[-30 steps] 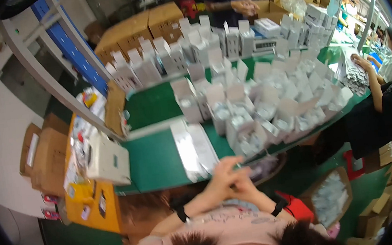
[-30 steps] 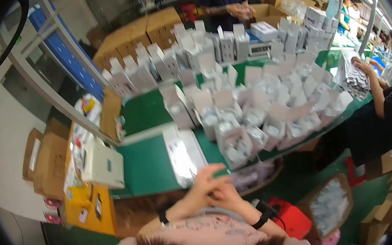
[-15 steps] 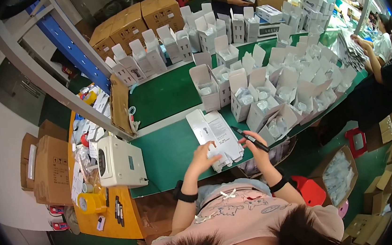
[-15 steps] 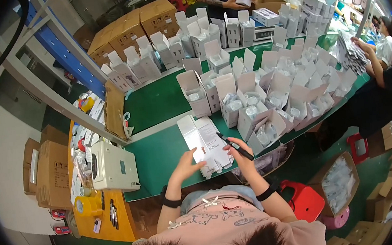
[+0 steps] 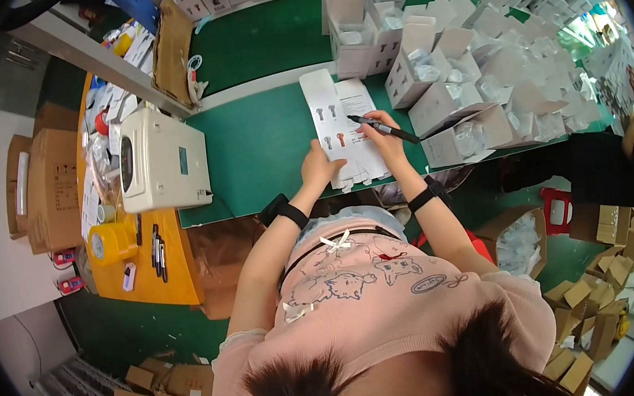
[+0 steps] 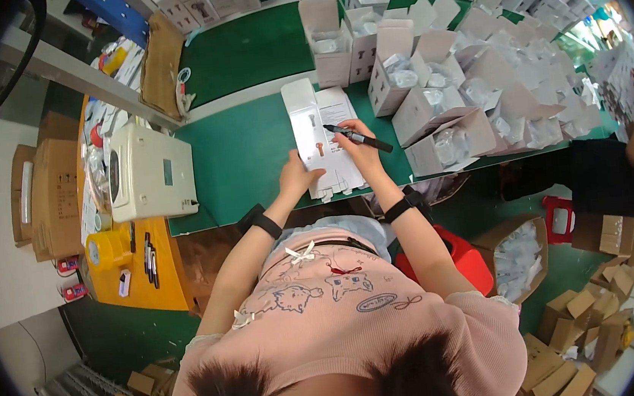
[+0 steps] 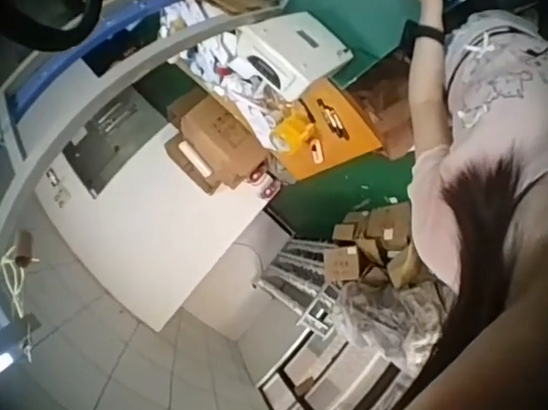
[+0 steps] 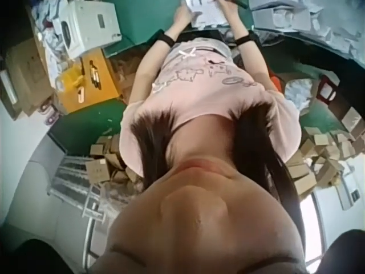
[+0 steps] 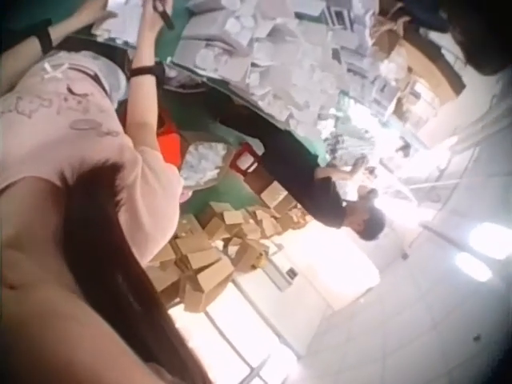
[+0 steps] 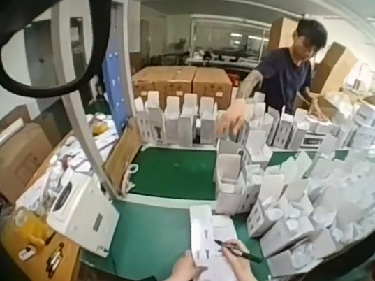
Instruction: The person picks up a stack of flat cardboard boxes, moves to a different area to retrieve a marker, and returns to the table. They then mark each box individually with the marker before setting them aside on the table.
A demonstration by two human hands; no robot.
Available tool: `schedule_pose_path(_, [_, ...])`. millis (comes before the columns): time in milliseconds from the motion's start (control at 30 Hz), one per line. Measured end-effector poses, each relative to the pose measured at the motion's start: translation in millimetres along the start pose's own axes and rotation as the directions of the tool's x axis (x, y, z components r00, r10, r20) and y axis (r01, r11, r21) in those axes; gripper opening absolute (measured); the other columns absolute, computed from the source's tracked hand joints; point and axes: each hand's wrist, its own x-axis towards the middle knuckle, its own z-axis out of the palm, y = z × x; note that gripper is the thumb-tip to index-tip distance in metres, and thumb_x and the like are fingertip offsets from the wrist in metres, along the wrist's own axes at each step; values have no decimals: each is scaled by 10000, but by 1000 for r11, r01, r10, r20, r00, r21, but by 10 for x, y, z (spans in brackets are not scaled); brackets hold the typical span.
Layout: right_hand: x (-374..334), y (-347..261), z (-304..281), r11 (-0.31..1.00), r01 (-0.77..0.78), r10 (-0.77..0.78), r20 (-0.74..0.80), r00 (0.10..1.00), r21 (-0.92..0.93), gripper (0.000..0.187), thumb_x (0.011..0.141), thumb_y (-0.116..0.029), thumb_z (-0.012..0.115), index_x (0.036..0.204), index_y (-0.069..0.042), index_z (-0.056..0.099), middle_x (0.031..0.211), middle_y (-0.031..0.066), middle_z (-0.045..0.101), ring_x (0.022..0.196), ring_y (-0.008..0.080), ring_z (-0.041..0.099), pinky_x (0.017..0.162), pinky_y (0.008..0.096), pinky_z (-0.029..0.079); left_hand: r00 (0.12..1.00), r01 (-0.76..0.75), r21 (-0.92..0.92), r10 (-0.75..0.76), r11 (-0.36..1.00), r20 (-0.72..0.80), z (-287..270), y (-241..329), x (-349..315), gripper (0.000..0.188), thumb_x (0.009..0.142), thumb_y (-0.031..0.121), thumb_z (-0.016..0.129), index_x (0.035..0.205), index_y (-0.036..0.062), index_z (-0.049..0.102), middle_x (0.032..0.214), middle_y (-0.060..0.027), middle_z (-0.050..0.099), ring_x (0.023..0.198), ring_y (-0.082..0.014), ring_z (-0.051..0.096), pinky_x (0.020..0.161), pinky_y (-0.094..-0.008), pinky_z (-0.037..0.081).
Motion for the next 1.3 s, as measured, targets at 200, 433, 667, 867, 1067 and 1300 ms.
schedule_pose_path(200, [-59,344,42,968,-202,215,-83,973,146,216,812,-78,508,1001,22,478,821,125,592,742,159,582,688,240,458,995,-92,-262,79,961,-58,40,-345,-65,685,562,219,764,1078,-22,383,706,-112,580,651,-265,584,603,-330,461])
schedule_pose_path(433, [-38,189,105,980,-172,183,-112,977,104,174,814,-60,488,969,18,470,786,123,586,758,166,574,700,252,451,996,37,-341,-9,939,83,-49,-380,-88,583,576,175,745,1059,29,452,687,-76,572,604,-173,574,546,-277,445])
schedule_pose_path(667, [13,189,-12,978,-182,200,-215,956,104,69,795,-27,485,856,0,471,702,82,542,631,133,516,602,245,420,997,77,-629,-40,774,72,-76,-424,-30,543,637,30,683,1113,16,422,783,-83,580,664,-137,577,577,-251,466])
schedule_pose_path(867, [-32,37,-130,958,67,76,-472,878,278,44,793,-30,492,813,-4,464,638,49,488,569,121,474,565,237,394,991,74,-674,-132,735,-36,-1235,-333,-176,564,697,-31,606,1207,33,374,852,-101,578,691,-150,578,590,-241,472])
schedule_pose_path(1067, [-12,0,-78,988,-152,153,-302,941,24,52,798,-33,501,835,-1,481,652,55,511,596,112,501,567,223,405,906,-202,74,215,977,-365,-1177,-276,-289,584,678,122,664,1182,13,387,849,-151,567,662,-277,559,602,-330,459])
schedule_pose_path(1300, [366,238,171,946,-200,196,-39,980,-257,69,769,-41,568,760,-6,509,617,29,557,539,68,534,492,174,406,996,58,-146,-47,988,75,-232,-47,-171,549,668,255,681,1070,-13,420,785,-170,571,679,-286,580,602,-331,457])
